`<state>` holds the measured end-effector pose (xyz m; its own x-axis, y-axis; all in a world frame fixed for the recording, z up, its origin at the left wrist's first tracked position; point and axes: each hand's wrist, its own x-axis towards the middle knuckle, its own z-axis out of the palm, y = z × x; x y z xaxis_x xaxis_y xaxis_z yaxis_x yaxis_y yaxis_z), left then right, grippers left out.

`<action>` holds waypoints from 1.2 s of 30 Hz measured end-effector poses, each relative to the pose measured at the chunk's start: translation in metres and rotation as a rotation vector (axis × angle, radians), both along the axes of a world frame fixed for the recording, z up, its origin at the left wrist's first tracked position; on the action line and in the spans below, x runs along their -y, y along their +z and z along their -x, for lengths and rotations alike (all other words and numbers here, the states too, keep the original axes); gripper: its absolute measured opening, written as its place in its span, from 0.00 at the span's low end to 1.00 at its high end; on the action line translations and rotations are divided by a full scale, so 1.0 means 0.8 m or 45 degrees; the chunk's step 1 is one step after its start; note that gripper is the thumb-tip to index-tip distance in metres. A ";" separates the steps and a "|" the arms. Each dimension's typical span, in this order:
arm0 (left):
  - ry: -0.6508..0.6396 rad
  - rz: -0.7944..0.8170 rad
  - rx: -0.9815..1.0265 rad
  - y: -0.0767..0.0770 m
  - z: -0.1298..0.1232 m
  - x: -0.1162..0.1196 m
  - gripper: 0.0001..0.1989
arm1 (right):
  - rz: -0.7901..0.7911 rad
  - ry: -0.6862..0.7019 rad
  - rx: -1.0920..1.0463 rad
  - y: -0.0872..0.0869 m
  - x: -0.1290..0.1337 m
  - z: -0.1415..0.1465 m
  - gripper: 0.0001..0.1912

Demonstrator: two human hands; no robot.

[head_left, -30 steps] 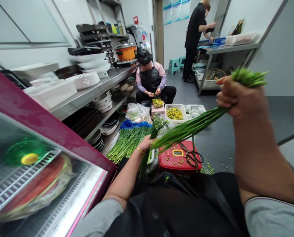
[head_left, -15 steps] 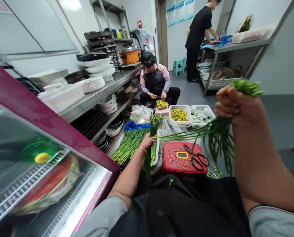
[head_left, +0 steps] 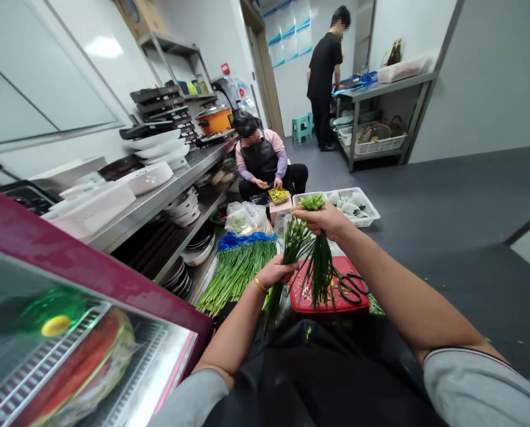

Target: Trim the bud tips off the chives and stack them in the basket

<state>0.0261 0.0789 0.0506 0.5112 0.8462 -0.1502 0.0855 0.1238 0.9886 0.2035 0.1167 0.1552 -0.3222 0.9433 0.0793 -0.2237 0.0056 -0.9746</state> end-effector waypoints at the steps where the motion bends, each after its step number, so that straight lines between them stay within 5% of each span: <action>1: -0.023 -0.005 -0.020 -0.001 -0.002 0.001 0.25 | -0.041 0.000 0.034 -0.005 -0.001 0.001 0.23; 7: -0.061 -0.034 -0.054 -0.008 0.005 0.006 0.24 | -0.484 -0.388 0.354 -0.006 -0.013 -0.016 0.21; 13: -0.088 0.040 -0.029 -0.015 0.021 -0.003 0.22 | -0.673 -0.982 0.367 0.078 -0.010 -0.085 0.11; 18: -0.037 0.117 -0.066 -0.034 0.043 -0.028 0.22 | -0.752 -1.181 0.138 0.141 0.016 -0.140 0.13; 21: 0.124 0.219 0.010 -0.045 0.055 -0.046 0.24 | -0.852 -1.158 0.122 0.160 0.031 -0.153 0.16; 24: 0.192 0.218 0.127 -0.045 0.057 -0.064 0.26 | -0.692 -0.941 0.223 0.159 0.038 -0.145 0.14; 31: 0.193 0.060 0.370 0.004 0.021 -0.075 0.23 | -0.231 -0.040 0.478 0.089 0.030 -0.058 0.17; 36: 0.031 0.020 0.521 0.037 -0.003 -0.053 0.23 | -0.132 0.089 0.375 0.057 0.017 -0.011 0.21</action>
